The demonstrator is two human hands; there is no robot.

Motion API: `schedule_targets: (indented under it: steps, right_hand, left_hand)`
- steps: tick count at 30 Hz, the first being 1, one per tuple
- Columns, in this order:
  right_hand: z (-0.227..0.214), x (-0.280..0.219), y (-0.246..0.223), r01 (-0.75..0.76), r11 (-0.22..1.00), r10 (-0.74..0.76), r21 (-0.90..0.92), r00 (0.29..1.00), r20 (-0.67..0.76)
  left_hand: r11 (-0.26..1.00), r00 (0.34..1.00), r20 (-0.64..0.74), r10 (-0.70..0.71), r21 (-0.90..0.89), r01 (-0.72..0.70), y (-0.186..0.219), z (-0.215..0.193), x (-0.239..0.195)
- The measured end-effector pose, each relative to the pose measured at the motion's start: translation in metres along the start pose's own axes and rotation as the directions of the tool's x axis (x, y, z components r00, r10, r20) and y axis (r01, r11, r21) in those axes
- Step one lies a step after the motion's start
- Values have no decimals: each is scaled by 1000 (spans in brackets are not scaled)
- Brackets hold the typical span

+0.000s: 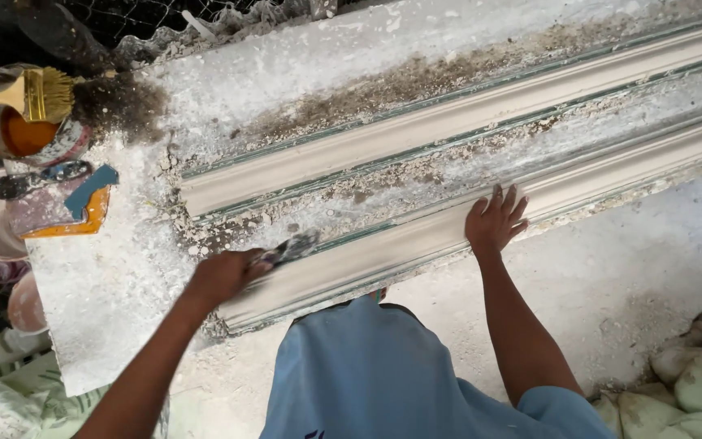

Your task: The person uses a scraper tool to remove excess material from the surface of a long, white decorative molding piece. The person holds the molding steady with one hand while scraping along its length with the other, working on a surface covered in white dust.

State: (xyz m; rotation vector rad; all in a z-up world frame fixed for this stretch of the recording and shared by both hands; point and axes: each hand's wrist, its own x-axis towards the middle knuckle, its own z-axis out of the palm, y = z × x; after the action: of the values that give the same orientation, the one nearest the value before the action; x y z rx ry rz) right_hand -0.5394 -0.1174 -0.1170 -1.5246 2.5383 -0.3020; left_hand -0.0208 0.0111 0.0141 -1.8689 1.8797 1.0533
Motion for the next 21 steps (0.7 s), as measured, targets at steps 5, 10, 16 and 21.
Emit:
schedule_targets:
  steps: [5, 10, 16, 21]
  right_hand:
    - [3, -7, -3, 26, 999, -20, 44, 992, -123]
    - [4, -10, -4, 53, 998, -43, 46, 979, -197]
    - [5, -13, -4, 43, 998, -36, 40, 984, -177]
    - [14, -9, 2, 112, 992, -90, 54, 945, -315]
  left_hand:
    - [999, 998, -37, 54, 4, -54, 33, 3, 19]
    - [979, 969, -149, 197, -20, -202, 147, 25, 91]
    - [919, 893, -220, 392, 135, -370, 172, 36, 106]
    - [726, 768, -21, 640, 343, -595, 117, -6, 31]
